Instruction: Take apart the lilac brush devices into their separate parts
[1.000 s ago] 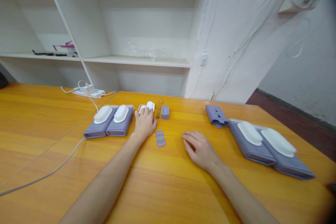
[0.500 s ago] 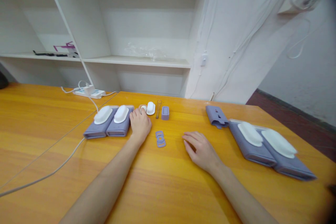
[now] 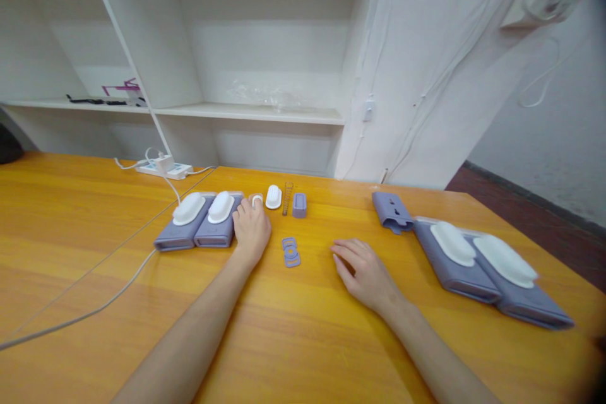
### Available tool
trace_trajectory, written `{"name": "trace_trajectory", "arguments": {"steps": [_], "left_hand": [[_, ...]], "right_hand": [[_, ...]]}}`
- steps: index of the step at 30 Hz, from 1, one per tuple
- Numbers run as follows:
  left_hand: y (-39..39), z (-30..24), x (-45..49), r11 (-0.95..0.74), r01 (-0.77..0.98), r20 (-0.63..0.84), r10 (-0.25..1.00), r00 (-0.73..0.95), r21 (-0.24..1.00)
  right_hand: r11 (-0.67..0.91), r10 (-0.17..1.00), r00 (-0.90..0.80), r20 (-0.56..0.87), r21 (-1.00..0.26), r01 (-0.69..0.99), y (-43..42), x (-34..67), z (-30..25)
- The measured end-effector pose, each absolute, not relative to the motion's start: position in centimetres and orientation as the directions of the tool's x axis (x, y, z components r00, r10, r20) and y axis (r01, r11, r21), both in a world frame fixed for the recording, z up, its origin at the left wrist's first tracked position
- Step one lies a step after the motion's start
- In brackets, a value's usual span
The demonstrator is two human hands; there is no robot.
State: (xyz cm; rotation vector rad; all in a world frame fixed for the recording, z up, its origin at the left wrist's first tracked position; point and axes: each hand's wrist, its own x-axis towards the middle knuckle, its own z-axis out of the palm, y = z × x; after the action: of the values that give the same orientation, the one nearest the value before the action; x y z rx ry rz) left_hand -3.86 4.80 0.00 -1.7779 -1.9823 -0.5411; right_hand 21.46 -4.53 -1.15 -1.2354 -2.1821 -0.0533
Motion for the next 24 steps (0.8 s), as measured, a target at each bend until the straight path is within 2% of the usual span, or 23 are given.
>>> {"name": "trace_trajectory", "arguments": {"steps": [6, 17, 24], "left_hand": [[4.7, 0.0, -4.0, 0.097, 0.995, 0.565, 0.822, -0.073, -0.013], [6.3, -0.7, -5.1, 0.034, 0.995, 0.512, 0.855, -0.078, 0.094], [7.5, -1.3, -5.7, -0.05, 0.989, 0.492, 0.87, -0.024, 0.136]], "right_hand": [[0.552, 0.764, -0.355, 0.538, -0.26, 0.792, -4.7, 21.6, -1.2], [0.545, 0.769, -0.352, 0.534, -0.258, 0.797, -4.7, 21.8, -1.3], [0.542, 0.768, -0.348, 0.537, -0.257, 0.8, -4.7, 21.6, -1.1]]}}
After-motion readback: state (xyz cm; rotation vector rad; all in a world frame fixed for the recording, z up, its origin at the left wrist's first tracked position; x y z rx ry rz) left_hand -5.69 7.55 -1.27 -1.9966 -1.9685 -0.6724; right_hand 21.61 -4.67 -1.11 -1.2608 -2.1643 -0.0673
